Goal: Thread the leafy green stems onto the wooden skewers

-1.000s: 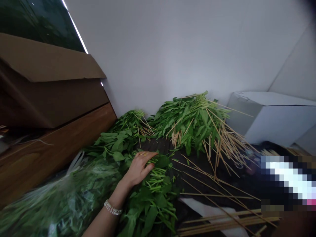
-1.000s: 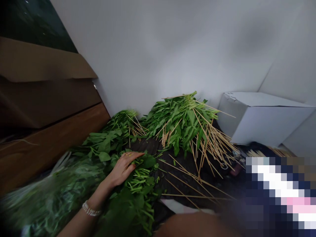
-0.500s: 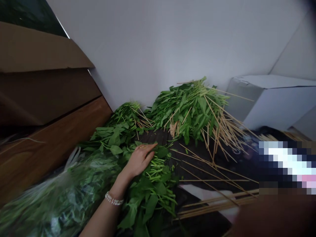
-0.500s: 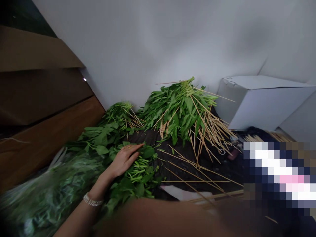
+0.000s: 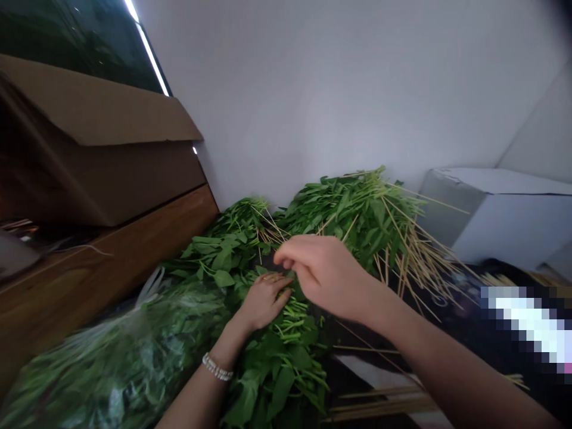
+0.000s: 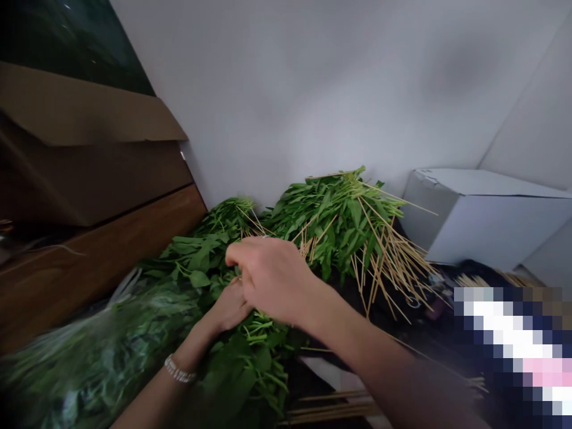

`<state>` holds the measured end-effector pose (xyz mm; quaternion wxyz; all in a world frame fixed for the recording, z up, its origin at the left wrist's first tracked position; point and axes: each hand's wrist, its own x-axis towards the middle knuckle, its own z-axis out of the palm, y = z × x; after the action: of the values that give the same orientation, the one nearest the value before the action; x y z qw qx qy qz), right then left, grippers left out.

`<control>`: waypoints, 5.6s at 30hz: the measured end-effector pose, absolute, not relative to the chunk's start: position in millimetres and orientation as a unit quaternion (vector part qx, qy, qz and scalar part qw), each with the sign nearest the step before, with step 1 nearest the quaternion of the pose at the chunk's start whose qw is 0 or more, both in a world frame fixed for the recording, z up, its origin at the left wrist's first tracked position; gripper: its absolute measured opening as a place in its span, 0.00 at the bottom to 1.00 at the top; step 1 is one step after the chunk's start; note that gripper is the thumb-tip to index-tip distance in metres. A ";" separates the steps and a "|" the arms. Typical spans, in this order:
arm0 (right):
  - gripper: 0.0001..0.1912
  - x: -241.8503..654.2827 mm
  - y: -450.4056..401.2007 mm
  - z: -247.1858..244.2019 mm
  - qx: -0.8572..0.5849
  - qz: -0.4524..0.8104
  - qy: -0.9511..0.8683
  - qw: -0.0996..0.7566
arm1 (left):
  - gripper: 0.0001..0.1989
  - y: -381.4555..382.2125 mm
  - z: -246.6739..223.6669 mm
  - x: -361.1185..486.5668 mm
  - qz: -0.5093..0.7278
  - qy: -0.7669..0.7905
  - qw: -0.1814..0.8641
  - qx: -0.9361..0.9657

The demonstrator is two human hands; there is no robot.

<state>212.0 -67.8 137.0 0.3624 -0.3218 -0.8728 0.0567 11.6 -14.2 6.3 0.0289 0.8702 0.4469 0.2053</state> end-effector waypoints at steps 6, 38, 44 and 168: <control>0.16 176.4 46.9 92.0 -0.395 0.015 -0.907 0.146 | 0.18 -12.7 8.2 10.9 0.160 0.451 0.058 0.876; 0.16 36.9 158.3 104.0 -0.391 0.225 -0.855 0.256 | 0.16 -14.0 9.5 8.6 0.153 0.467 0.085 0.867; 0.17 86.2 132.1 78.3 -0.365 0.373 -0.789 0.324 | 0.17 -13.8 8.0 7.4 0.161 0.462 0.077 0.869; 0.14 206.0 16.7 -3.8 -0.422 0.435 -0.634 0.481 | 0.12 14.1 27.8 19.8 0.351 0.382 -0.272 0.811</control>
<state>206.0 16.7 -3.8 0.4805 -0.4221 -0.6341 0.4346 19.8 14.1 27.8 -0.2717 0.8106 0.3822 0.3507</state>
